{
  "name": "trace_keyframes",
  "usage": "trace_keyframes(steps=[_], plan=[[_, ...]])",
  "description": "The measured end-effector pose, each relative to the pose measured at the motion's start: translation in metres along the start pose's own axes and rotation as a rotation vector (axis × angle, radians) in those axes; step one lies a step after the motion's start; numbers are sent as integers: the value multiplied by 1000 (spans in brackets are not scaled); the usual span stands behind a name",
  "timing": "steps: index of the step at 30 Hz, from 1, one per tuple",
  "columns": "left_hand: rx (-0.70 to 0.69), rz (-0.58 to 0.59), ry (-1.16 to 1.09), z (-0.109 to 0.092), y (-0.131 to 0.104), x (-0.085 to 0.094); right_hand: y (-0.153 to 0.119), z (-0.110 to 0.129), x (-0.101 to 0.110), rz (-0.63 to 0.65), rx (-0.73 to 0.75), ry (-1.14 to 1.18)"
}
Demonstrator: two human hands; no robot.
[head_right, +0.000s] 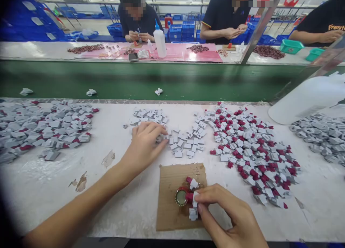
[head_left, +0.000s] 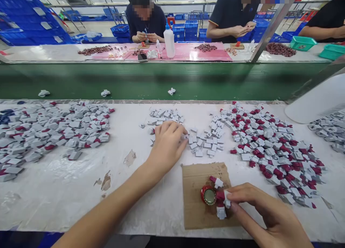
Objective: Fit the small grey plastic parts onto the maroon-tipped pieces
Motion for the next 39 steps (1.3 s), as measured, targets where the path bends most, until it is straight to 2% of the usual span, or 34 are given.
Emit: trace_keyframes(steps=[5,16,21,27,30,33,36,39], plan=[[70,24,-433,-10,-10,5,-3,6,-13,32,-4,-22],[263,216,-990,-18,-20,-33,6,23,-27,118,21,-100],[356,260,-1038,-15,-26,-42,8,20,-32,177,-12,-121],[388,257,-1095,-14,-26,-44,8,24,-32,185,-25,-112],[386,212,-1078,-14,-23,-40,11,23,-21,125,-56,-61],[366,195,-1026,-20,-19,-35,20,11,3,-47,-136,73],[394,210,-1111,-32,-15,-39,31,-11,17,-192,-218,360],[391,207,-1246,-48,-9,-44,46,-27,12,-228,-240,695]])
Point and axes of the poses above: each hand's wrist, its own y-axis towards the middle knuckle, its own x-axis out of the back of the hand, z = x × y, the point moved 10 cm from there along y, towards the middle knuckle, and after that the axes turned 8 degrees about -x, right-handed, at the moved point
